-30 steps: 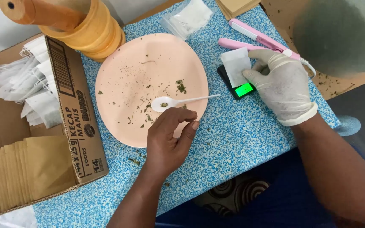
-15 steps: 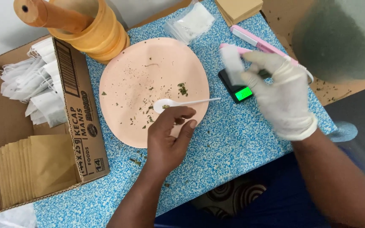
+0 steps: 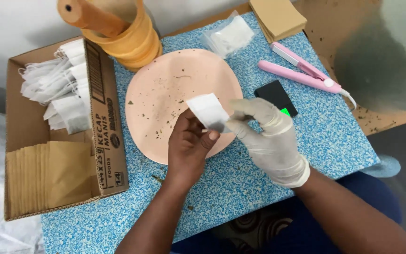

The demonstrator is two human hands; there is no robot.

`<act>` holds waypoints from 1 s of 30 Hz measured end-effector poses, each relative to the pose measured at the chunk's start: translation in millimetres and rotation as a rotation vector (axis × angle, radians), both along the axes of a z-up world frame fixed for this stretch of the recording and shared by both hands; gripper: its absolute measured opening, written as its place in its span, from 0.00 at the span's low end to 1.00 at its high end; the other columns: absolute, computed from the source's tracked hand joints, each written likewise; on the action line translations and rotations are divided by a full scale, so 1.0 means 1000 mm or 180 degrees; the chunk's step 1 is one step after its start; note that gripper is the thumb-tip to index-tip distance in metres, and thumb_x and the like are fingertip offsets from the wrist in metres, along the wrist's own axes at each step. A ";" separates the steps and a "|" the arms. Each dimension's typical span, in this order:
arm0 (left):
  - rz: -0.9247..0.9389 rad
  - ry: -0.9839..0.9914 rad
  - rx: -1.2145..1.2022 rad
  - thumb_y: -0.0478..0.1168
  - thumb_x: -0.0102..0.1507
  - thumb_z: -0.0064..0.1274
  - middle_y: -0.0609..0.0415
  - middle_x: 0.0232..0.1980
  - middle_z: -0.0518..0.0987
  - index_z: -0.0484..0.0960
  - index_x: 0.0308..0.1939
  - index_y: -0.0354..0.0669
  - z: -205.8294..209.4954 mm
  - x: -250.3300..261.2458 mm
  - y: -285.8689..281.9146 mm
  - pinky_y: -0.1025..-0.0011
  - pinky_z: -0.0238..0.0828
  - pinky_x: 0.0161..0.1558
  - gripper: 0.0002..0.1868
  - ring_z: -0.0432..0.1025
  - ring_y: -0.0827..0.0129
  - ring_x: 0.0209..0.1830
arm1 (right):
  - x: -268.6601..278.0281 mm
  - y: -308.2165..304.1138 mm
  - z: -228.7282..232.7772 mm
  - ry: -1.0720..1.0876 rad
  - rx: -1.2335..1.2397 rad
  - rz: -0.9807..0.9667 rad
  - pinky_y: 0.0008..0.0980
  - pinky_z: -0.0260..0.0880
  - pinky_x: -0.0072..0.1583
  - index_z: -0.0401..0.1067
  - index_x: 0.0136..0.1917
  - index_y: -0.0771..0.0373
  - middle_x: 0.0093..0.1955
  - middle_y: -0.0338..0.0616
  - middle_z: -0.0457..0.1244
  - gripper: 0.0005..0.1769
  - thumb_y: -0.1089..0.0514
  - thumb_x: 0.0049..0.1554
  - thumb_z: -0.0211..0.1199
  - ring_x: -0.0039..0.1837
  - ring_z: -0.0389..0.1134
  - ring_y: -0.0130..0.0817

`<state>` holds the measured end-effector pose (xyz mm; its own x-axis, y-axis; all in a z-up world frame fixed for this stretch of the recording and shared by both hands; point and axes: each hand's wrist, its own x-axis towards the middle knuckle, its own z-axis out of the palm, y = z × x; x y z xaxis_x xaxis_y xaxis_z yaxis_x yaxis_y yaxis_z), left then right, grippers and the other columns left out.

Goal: Filling small tea bags with tea leaves using a spoon and weighing them on a digital scale.

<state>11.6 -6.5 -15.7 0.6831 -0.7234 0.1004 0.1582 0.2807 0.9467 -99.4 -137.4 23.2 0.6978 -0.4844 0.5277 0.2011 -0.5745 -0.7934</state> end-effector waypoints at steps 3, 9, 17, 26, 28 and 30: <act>0.0402 -0.0045 0.0274 0.45 0.60 0.62 0.52 0.45 0.83 0.79 0.53 0.39 0.001 0.005 0.002 0.64 0.83 0.39 0.21 0.78 0.64 0.45 | 0.007 0.007 0.002 0.0158 0.0148 0.0036 0.32 0.69 0.55 0.71 0.61 0.60 0.42 0.38 0.66 0.18 0.69 0.58 0.65 0.47 0.66 0.31; 0.1071 -0.0441 0.0533 0.48 0.62 0.59 0.58 0.47 0.83 0.82 0.50 0.44 0.011 0.026 0.011 0.68 0.76 0.44 0.17 0.75 0.71 0.49 | 0.016 -0.010 -0.010 0.0541 -0.1296 -0.0417 0.45 0.66 0.57 0.75 0.60 0.60 0.55 0.50 0.67 0.17 0.60 0.58 0.67 0.56 0.66 0.50; 0.1425 -0.0499 0.0113 0.48 0.63 0.58 0.55 0.42 0.80 0.79 0.47 0.41 0.009 0.049 0.016 0.66 0.82 0.38 0.16 0.73 0.71 0.44 | 0.024 -0.009 -0.036 0.1043 -0.2773 -0.0904 0.52 0.66 0.59 0.79 0.46 0.50 0.63 0.40 0.66 0.09 0.49 0.53 0.67 0.69 0.64 0.51; 0.1315 -0.0965 -0.0224 0.37 0.71 0.49 0.46 0.39 0.83 0.77 0.43 0.36 -0.003 0.063 0.021 0.61 0.78 0.47 0.06 0.77 0.69 0.43 | 0.030 -0.001 -0.045 0.1646 -0.2720 -0.1061 0.53 0.60 0.68 0.78 0.42 0.50 0.60 0.33 0.68 0.06 0.50 0.51 0.70 0.77 0.57 0.42; 0.1321 -0.0975 -0.0196 0.36 0.71 0.49 0.45 0.39 0.83 0.77 0.43 0.36 0.000 0.061 0.021 0.61 0.78 0.47 0.06 0.77 0.70 0.43 | 0.029 -0.002 -0.046 0.1596 -0.2647 -0.1076 0.53 0.60 0.68 0.77 0.42 0.50 0.60 0.33 0.68 0.06 0.51 0.51 0.71 0.77 0.57 0.41; 0.1243 -0.0989 -0.0217 0.39 0.71 0.50 0.46 0.40 0.83 0.78 0.44 0.38 -0.002 0.062 0.022 0.58 0.76 0.51 0.07 0.77 0.68 0.46 | 0.027 -0.005 -0.044 0.1368 -0.2558 -0.1060 0.45 0.64 0.64 0.76 0.42 0.47 0.58 0.30 0.69 0.06 0.51 0.51 0.69 0.72 0.64 0.38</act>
<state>73.2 15.5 -18.1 0.8318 -0.4046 0.3800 -0.2573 0.3256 0.9098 -72.1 -141.9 -21.2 0.8006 -0.2983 0.5196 -0.2854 -0.9524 -0.1070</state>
